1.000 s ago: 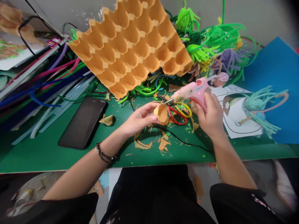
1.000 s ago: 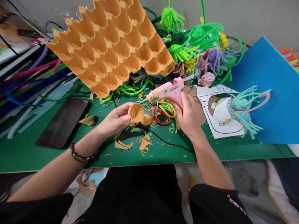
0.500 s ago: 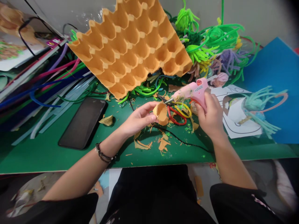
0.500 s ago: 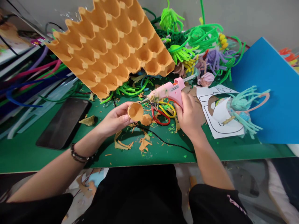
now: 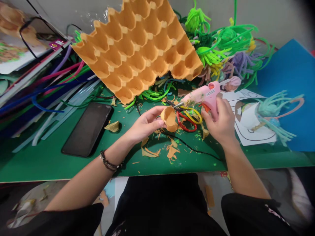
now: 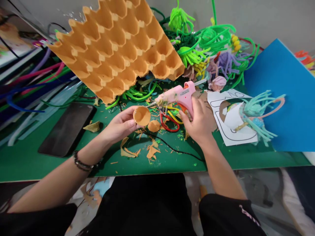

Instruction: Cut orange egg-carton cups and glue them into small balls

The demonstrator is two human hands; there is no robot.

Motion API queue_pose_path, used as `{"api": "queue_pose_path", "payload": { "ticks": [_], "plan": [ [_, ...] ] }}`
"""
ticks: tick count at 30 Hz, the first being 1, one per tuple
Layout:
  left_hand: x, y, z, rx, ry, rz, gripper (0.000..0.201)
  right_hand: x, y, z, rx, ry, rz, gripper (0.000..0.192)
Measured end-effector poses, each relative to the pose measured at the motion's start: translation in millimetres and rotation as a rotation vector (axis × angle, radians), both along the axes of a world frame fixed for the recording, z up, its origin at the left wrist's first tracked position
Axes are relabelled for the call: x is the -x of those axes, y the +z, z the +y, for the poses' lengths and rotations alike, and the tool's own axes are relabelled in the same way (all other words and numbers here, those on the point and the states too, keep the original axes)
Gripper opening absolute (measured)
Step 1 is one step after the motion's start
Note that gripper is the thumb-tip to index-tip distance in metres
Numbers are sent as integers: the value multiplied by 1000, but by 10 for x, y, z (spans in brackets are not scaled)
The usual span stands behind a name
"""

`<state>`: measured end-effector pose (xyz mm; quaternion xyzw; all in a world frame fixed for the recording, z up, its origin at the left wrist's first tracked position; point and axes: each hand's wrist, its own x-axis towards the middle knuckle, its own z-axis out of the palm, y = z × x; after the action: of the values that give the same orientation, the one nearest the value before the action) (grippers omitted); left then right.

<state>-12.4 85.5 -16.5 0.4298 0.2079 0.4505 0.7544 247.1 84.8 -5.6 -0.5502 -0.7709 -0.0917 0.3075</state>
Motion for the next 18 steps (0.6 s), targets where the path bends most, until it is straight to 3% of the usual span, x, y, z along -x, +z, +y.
{"api": "queue_pose_path", "payload": {
  "ticks": [18],
  "plan": [
    [2, 30, -5, 19, -2, -43, 32, -33, -29, 2, 12, 10, -15, 45]
  ]
}}
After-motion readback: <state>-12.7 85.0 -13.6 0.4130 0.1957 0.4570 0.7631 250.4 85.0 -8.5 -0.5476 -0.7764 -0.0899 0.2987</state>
